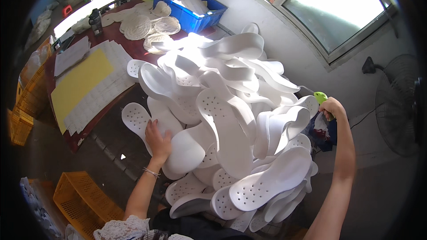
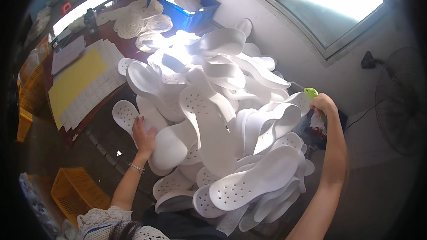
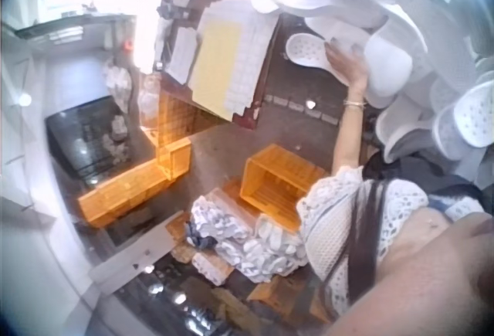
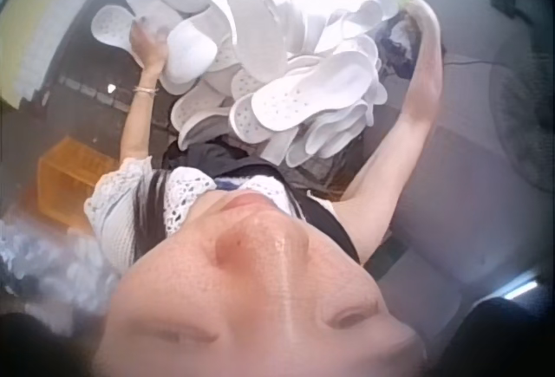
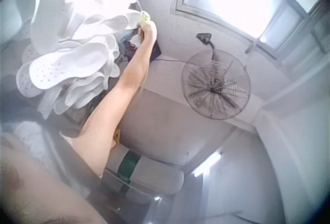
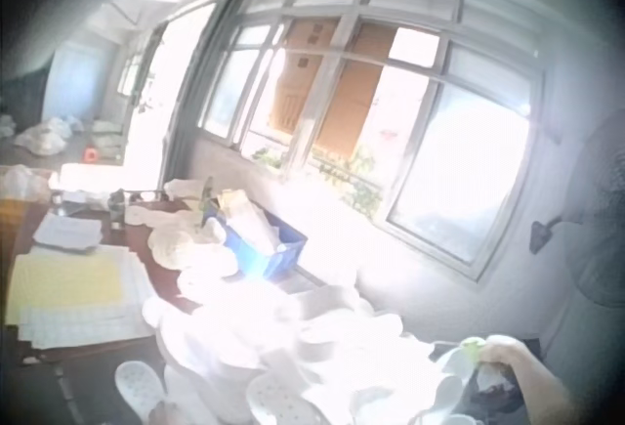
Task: The person picks up white slipper soles from a pile on a wire rack, places them into a plastic bag, and stacks them. They repeatedly pick, align, and place the soles into the bag, occasionally adjusting the pile and the bag.
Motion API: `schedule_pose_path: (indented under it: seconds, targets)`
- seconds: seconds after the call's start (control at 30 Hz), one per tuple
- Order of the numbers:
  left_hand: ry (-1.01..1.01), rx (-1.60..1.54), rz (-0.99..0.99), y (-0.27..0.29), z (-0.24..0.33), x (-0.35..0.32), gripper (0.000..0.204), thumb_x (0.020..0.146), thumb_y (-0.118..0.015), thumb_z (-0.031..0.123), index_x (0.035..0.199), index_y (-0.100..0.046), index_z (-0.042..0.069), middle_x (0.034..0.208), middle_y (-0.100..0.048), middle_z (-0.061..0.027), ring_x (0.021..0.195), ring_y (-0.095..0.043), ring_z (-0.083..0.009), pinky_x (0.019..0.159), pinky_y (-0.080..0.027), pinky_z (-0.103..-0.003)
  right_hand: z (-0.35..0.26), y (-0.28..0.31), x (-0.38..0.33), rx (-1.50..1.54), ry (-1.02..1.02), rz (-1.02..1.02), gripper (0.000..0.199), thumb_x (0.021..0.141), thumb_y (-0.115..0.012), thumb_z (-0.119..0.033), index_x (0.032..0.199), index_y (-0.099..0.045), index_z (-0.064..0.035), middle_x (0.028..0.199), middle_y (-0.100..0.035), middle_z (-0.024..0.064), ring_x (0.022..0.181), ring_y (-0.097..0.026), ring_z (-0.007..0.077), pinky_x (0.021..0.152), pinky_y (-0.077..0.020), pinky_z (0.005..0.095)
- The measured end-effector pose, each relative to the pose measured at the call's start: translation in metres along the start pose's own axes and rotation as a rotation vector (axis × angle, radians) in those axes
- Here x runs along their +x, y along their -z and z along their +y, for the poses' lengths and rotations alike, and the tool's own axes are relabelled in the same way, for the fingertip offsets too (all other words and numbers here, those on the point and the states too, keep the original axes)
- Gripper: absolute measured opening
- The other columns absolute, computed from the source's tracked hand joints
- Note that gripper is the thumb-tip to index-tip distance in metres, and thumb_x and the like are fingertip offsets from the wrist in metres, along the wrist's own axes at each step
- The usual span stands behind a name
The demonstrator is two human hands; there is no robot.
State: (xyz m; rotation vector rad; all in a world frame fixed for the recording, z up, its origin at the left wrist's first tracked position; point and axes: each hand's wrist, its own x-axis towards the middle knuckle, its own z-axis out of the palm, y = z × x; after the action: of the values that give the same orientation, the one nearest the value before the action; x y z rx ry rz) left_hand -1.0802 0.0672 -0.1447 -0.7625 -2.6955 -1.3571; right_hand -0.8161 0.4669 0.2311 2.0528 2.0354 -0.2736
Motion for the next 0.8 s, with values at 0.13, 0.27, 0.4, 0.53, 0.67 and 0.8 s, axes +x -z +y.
schedule_pose_path:
  seconds: [0.13,0.27,0.4,0.53,0.67,0.8]
  targets:
    - [-0.124,0.081,0.076,0.005,-0.004,-0.002,0.055,0.082,-0.059,0.018,0.131,-0.042,0.0,0.14,-0.036,-0.0291,0.13,-0.033,-0.0451,0.108,-0.026,-0.053,-0.051,-0.009,-0.011,0.008,0.177,0.262,0.015,0.072,-0.064,-0.004,0.06,-0.057,0.004,0.052,-0.055,0.0076,0.038,-0.052,0.0178,0.04,-0.0445,0.0354]
    - [-0.084,0.099,0.019,0.012,-0.001,0.003,0.045,0.083,-0.056,0.012,0.125,-0.047,0.0,0.139,-0.037,-0.0281,0.128,-0.038,-0.0438,0.106,-0.029,-0.052,-0.099,0.012,-0.118,-0.16,0.73,0.428,0.017,0.074,-0.063,-0.009,0.07,-0.062,0.0074,0.057,-0.059,0.0146,0.047,-0.06,0.0243,0.052,-0.0508,0.0363]
    - [-0.074,0.038,-0.017,0.01,0.014,0.01,0.038,0.084,-0.056,0.01,0.121,-0.05,0.001,0.137,-0.039,-0.0263,0.124,-0.042,-0.0424,0.103,-0.034,-0.05,-0.108,-0.037,-0.207,-0.321,1.093,0.395,0.013,0.074,-0.064,-0.008,0.079,-0.07,0.0022,0.072,-0.066,0.0218,0.068,-0.067,0.0346,0.068,-0.0539,0.0409]
    - [-0.171,-0.08,-0.114,0.015,0.037,0.005,0.04,0.087,-0.058,0.015,0.124,-0.05,0.001,0.137,-0.04,-0.0246,0.124,-0.043,-0.0405,0.103,-0.035,-0.049,-0.098,-0.075,-0.226,-0.399,1.156,0.146,0.014,0.073,-0.061,-0.008,0.078,-0.071,0.0,0.074,-0.067,0.0197,0.072,-0.068,0.0343,0.073,-0.054,0.0412]
    - [-0.349,0.05,-0.248,0.035,0.057,-0.021,0.051,0.09,-0.058,0.023,0.133,-0.045,0.001,0.14,-0.036,-0.0254,0.13,-0.035,-0.0415,0.106,-0.03,-0.052,-0.049,-0.022,-0.189,-0.103,0.623,0.356,0.023,0.075,-0.062,-0.012,0.087,-0.069,0.0056,0.078,-0.067,0.0241,0.074,-0.068,0.0342,0.074,-0.0531,0.0406]
    - [-0.427,0.153,-0.303,0.05,0.075,-0.05,0.056,0.089,-0.058,0.027,0.137,-0.042,0.002,0.146,-0.029,-0.0251,0.137,-0.023,-0.0419,0.109,-0.02,-0.059,0.004,-0.01,-0.201,-0.095,0.297,0.39,0.023,0.081,-0.062,-0.014,0.095,-0.07,0.0019,0.092,-0.069,0.0225,0.085,-0.069,0.0352,0.078,-0.054,0.0413]
